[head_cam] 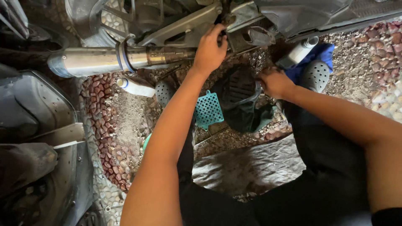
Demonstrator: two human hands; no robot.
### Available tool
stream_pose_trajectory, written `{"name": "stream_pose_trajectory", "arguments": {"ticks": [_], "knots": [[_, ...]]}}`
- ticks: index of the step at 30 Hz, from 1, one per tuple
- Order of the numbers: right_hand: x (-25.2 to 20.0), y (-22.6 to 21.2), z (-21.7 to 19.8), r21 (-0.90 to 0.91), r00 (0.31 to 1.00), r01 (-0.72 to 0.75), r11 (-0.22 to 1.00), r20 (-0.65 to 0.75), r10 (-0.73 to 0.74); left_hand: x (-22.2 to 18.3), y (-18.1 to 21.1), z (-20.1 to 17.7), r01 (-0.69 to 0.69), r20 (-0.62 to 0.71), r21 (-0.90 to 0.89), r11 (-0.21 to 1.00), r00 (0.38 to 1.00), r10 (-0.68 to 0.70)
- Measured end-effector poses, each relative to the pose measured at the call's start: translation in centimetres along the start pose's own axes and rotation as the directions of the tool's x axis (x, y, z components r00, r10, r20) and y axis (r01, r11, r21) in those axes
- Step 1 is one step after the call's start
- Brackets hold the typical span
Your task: The person scrubs a turquoise perforated plastic part with a dark cloth, then wipes the motorcycle's exhaust pipe and rear frame area. The person handles the part and the vehicle components directly with the cloth.
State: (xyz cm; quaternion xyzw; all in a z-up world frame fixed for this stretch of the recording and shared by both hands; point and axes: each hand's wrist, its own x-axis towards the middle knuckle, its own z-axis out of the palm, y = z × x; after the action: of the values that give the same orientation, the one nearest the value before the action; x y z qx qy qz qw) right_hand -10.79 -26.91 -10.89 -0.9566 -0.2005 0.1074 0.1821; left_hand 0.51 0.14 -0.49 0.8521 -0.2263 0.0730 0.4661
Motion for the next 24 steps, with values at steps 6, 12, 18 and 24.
{"name": "stream_pose_trajectory", "arguments": {"ticks": [6,12,18,24], "knots": [[1.7,1.6,0.2,-0.013,0.966,0.171,0.985,-0.193,-0.170,-0.2,0.4,-0.1,-0.023,-0.049,0.011,1.000,0.999,0.024],[5.9,0.1,-3.1,0.492,0.711,0.037,0.870,-0.625,0.323,0.0,0.8,-0.3,-0.041,-0.065,-0.038,0.998,0.997,0.039],[8.1,0.8,-0.7,0.470,0.564,-0.214,0.857,-0.657,0.501,-0.2,0.5,-0.2,-0.047,-0.088,-0.024,0.999,0.995,0.045],[9.4,3.6,2.4,0.420,0.507,-0.336,0.843,-0.674,0.537,0.0,0.6,-0.2,-0.074,-0.081,-0.047,0.996,0.994,0.070]]}}
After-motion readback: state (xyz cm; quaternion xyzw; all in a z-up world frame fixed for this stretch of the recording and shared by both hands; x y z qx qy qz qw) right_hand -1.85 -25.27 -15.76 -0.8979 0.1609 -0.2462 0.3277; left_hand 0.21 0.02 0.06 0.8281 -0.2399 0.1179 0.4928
